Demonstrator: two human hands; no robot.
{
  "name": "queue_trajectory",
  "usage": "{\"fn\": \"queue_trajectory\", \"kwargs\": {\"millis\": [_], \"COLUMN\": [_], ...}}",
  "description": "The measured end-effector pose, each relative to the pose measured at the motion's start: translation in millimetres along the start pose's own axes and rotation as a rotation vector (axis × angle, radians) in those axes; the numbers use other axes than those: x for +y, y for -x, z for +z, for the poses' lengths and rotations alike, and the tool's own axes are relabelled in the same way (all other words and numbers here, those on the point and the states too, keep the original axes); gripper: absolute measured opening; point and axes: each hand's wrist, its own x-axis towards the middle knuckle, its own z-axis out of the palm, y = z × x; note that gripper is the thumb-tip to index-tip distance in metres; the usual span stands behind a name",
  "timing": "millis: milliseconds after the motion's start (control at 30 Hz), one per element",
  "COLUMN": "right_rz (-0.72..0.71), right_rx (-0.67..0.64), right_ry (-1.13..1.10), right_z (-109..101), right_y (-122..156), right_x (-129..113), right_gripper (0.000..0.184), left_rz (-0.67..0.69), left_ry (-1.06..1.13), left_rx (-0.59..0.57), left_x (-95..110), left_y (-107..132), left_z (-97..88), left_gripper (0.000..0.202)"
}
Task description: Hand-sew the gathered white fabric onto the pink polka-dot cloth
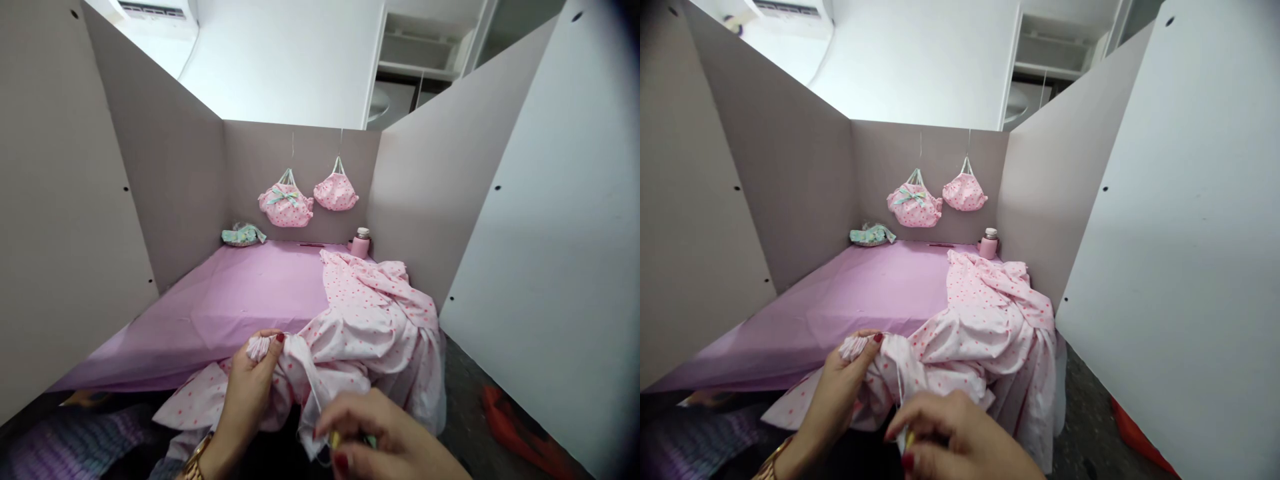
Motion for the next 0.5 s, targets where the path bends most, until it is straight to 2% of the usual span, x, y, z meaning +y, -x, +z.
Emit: {"fn": "queue_trajectory", "kwargs": {"millis": [33,67,167,233,300,400,500], "right_rz": [-0.033,-0.065,-0.11,-0.125,-0.171,-0.227,-0.348], "right_rx": [-0.02,0.034,0.377,0.488,0.501,0.498,0.528], "right_ry": [0.124,0.247,0.46,0.51,0.558,0.671,0.747], "right_z": [0,0,-1,1,4,9,11], "right_y": [0,-2,-14,-25,-34,-42,-41], "right_x": [-4,-7,-7,-1,4,11,13], "right_gripper": [0.015,0.015,0.018,0.011,0.017,0.015,0.019], "left_rz": [0.013,0.02,0.045,0.089,0.151,0.196,0.194], "left_ry": [-0.011,-0.035,-0.156,-0.233,-0.272,-0.271,-0.265], "left_rx": [0.012,0.015,-0.03,-0.087,-0.168,-0.29,-0.341], "left_x": [-1,-1,0,3,4,6,6], "left_y": [-1,-1,2,4,7,9,9], "left_z": [-0.6,-1.0,-0.9,0.2,1.7,4.2,5.8], "left_gripper": [0.018,0.018,0.018,0.017,0.014,0.011,0.013]}}
